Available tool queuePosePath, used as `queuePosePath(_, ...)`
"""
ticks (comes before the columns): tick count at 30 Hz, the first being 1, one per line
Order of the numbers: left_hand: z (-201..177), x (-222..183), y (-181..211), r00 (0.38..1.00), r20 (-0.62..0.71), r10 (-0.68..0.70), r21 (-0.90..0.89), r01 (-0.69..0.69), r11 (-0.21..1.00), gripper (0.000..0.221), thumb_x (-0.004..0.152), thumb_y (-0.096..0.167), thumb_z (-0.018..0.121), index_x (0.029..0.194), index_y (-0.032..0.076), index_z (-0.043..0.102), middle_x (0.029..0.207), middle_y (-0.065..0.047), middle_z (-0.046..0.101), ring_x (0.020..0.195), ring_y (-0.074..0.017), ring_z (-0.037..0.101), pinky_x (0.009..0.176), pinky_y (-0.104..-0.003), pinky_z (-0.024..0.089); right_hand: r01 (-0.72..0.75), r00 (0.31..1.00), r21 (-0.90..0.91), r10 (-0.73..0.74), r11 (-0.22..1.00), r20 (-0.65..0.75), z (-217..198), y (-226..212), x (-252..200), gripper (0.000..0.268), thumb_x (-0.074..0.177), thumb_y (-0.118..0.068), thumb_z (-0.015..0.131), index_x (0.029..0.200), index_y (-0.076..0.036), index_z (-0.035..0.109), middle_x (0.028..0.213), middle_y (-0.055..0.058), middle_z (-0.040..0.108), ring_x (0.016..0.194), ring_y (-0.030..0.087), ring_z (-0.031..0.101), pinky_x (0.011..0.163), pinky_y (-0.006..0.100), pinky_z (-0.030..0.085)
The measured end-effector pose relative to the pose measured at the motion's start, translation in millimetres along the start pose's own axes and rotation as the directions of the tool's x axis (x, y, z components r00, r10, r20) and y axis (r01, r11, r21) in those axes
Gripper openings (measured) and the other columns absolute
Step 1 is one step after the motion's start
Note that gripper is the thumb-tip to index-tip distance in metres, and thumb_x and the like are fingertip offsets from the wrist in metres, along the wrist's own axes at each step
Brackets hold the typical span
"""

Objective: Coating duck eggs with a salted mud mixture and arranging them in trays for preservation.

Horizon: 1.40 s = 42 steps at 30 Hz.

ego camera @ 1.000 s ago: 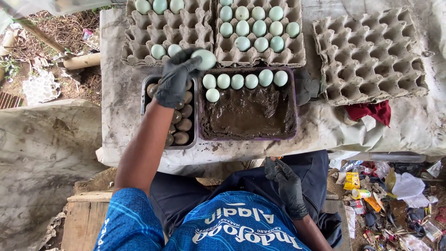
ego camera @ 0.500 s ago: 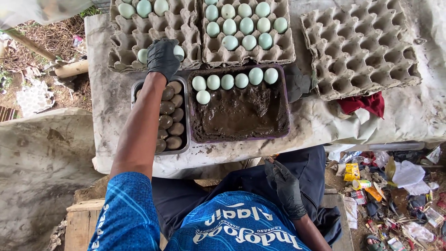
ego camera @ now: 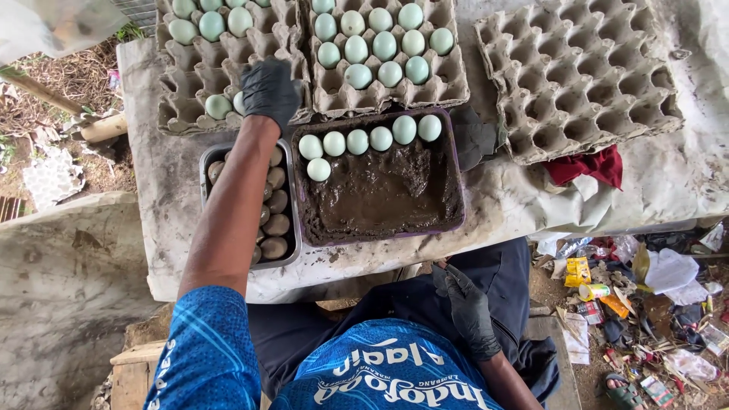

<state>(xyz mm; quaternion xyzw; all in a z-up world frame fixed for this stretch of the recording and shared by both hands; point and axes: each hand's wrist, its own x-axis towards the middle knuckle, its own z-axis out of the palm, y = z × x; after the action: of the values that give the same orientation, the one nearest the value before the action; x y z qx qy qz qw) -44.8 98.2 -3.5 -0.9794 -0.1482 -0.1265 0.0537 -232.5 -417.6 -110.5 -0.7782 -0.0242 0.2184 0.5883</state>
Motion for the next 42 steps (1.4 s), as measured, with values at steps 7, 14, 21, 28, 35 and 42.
queuePosePath(7, 18.4, 65.5, 62.2, 0.964, -0.139, 0.227, -0.191, -0.251, 0.949, 0.048, 0.081, 0.016, 0.083, 0.123, 0.011, 0.061, 0.1, -0.012, 0.069, 0.092, -0.0406, 0.064, 0.076, -0.054, 0.05, 0.106, 0.994, -0.01, -0.106, 0.994, -0.006, -5.8, 2.8, 2.0, 0.037, 0.101, -0.015, 0.055, 0.135, -0.005, 0.066, 0.135, 0.01, 0.071, 0.128, 0.021, 0.067, 0.11, 0.029, 0.053)
queuePosePath(14, 95.1, 117.8, 81.5, 0.923, -0.06, 0.379, 0.178, -0.364, 0.914, 0.031, 0.104, 0.039, 0.045, 0.109, 0.013, 0.062, 0.092, -0.015, 0.064, 0.084, -0.0425, 0.058, 0.061, -0.052, 0.051, -0.06, 0.992, 0.158, 0.077, 0.986, -0.102, -11.3, 26.6, 9.5, 0.037, 0.1, -0.013, 0.058, 0.134, -0.005, 0.068, 0.132, 0.01, 0.074, 0.118, 0.021, 0.072, 0.094, 0.032, 0.063)
queuePosePath(21, 45.0, 101.1, 80.0, 0.945, 0.137, 0.297, -0.232, -0.261, 0.937, 0.046, 0.085, 0.006, 0.062, 0.131, 0.011, 0.065, 0.122, -0.013, 0.056, 0.109, -0.0445, 0.062, 0.084, -0.058, 0.058, -0.05, 0.993, 0.113, 0.061, 0.992, -0.103, -12.9, 31.4, 13.5, 0.035, 0.101, -0.012, 0.057, 0.134, -0.009, 0.069, 0.127, 0.01, 0.076, 0.11, 0.02, 0.075, 0.093, 0.03, 0.065)
queuePosePath(28, 73.9, 119.2, 78.9, 0.95, 0.08, 0.302, -0.162, -0.287, 0.944, 0.045, 0.087, 0.032, 0.084, 0.125, 0.018, 0.066, 0.11, -0.012, 0.073, 0.095, -0.0441, 0.068, 0.072, -0.063, 0.056, -0.049, 0.992, 0.17, 0.068, 0.984, -0.11, -11.2, 33.6, 15.7, 0.036, 0.1, -0.012, 0.057, 0.134, -0.006, 0.068, 0.132, 0.009, 0.074, 0.106, 0.022, 0.077, 0.09, 0.03, 0.064)
queuePosePath(35, 84.4, 131.9, 85.0, 0.98, 0.104, 0.168, -0.15, -0.152, 0.977, 0.026, 0.082, 0.022, 0.083, 0.102, 0.01, 0.071, 0.074, -0.017, 0.068, 0.065, -0.0458, 0.069, 0.041, -0.057, 0.052, -0.008, 0.997, 0.073, 0.014, 0.997, -0.079, -18.5, 32.9, 11.6, 0.038, 0.101, -0.014, 0.055, 0.137, -0.006, 0.065, 0.131, 0.009, 0.074, 0.097, 0.025, 0.081, 0.087, 0.029, 0.065)
queuePosePath(42, -27.6, 83.4, 107.5, 0.967, 0.219, -0.129, -0.756, 0.251, 0.604, 0.048, 0.082, 0.006, 0.078, 0.127, 0.004, 0.062, 0.128, -0.014, 0.068, 0.116, -0.0266, 0.068, 0.098, -0.034, 0.06, -0.042, 0.992, 0.219, 0.067, 0.975, -0.106, -20.9, 34.9, 10.6, 0.034, 0.102, -0.012, 0.055, 0.133, -0.007, 0.069, 0.128, 0.012, 0.075, 0.114, 0.022, 0.074, 0.091, 0.037, 0.067)
